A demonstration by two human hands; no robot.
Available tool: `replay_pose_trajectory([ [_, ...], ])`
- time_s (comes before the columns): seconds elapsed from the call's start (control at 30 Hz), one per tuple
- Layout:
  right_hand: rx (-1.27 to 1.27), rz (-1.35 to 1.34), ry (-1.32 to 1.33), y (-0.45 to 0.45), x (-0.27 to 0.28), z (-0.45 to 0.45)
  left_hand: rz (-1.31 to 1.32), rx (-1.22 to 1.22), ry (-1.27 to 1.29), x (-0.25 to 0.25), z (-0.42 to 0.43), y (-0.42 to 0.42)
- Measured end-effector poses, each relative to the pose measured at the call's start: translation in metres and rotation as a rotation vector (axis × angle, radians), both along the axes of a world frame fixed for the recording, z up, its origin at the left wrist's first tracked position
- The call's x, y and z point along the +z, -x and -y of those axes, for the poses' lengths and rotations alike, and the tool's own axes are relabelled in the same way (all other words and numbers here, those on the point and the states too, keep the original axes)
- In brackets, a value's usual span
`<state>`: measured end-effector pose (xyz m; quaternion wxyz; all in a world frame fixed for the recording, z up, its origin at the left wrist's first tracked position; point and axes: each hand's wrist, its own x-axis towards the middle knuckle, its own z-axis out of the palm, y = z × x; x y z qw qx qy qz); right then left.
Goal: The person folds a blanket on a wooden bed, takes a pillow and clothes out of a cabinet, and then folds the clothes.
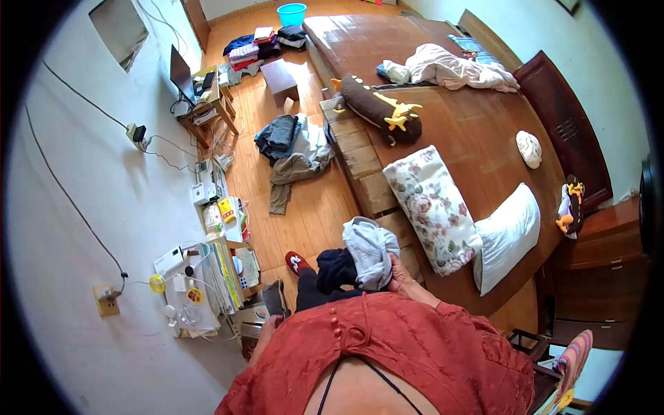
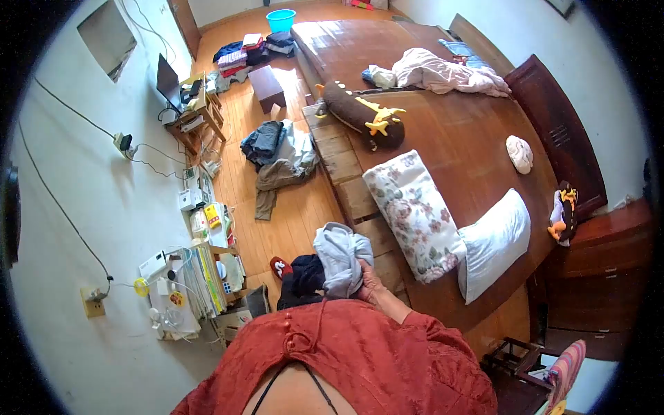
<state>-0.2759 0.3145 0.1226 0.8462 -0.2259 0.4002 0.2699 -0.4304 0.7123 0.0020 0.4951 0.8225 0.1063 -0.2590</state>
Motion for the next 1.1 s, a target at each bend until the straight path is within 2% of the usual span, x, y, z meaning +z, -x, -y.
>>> replay_pose_trajectory([
  [0.03, -0.045, 0.028, -0.027, -0.012, -0.009, -0.003, -0.012, -0.034, -0.035, 0.008, -0.006, -0.023],
  [0.1, -0.097, 0.053, 0.024, -0.043, -0.029, -0.01, 0.013, -0.115, -0.032, -0.045, -0.032, -0.056],
  [0.13, -0.136, 0.01, 0.003, -0.048, -0.033, -0.015, 0.096, -0.117, -0.009, -0.032, -0.038, -0.074],
  [0.17, -0.135, 0.004, 0.003, -0.058, -0.033, -0.022, 0.188, -0.123, 0.012, -0.004, -0.039, -0.115],
  [0.23, -0.142, 0.006, -0.002, -0.082, -0.022, -0.037, 0.108, -0.126, 0.035, 0.047, -0.041, -0.184],
  [0.3, -0.142, -0.009, 0.022, -0.106, -0.005, -0.059, 0.076, -0.075, 0.145, 0.151, -0.026, -0.265],
  [0.33, -0.141, -0.019, 0.036, -0.116, 0.004, -0.068, 0.189, -0.152, 0.19, 0.189, -0.024, -0.298],
  [0.37, -0.144, -0.012, 0.033, -0.126, 0.01, -0.076, 0.281, -0.22, 0.364, 0.235, -0.022, -0.328],
  [0.43, -0.113, -0.007, 0.002, -0.146, -0.003, -0.081, 0.538, -0.507, 0.674, 0.309, -0.017, -0.376],
  [0.47, -0.098, -0.009, -0.014, -0.155, -0.012, -0.084, 0.491, -0.65, 0.972, 0.335, -0.013, -0.392],
  [0.5, -0.091, 0.006, -0.013, -0.164, -0.019, -0.087, 0.593, -0.799, 1.075, 0.363, -0.006, -0.408],
  [0.57, -0.072, -0.02, -0.029, -0.188, -0.022, -0.097, 0.561, -0.791, 1.389, 0.399, 0.012, -0.421],
  [0.67, -0.038, -0.061, -0.042, -0.223, -0.017, -0.112, 0.819, -0.601, 1.668, 0.397, 0.048, -0.414],
  [0.83, 0.017, 0.019, -0.034, -0.298, -0.032, -0.118, 0.707, -0.63, 1.661, 0.394, 0.043, -0.48],
  [0.93, 0.099, 0.076, 0.011, -0.357, -0.034, -0.114, 0.699, -0.494, 1.611, 0.383, 0.057, -0.524],
  [1.0, 0.192, 0.133, 0.019, -0.403, -0.026, -0.107, 0.581, -0.636, 1.525, 0.371, 0.051, -0.573],
  [1.03, 0.233, 0.132, 0.027, -0.424, -0.024, -0.102, 0.456, -0.837, 1.447, 0.358, 0.033, -0.611],
  [1.1, 0.282, 0.147, 0.077, -0.464, -0.011, -0.096, 0.303, -0.386, 1.033, 0.312, 0.025, -0.64],
])
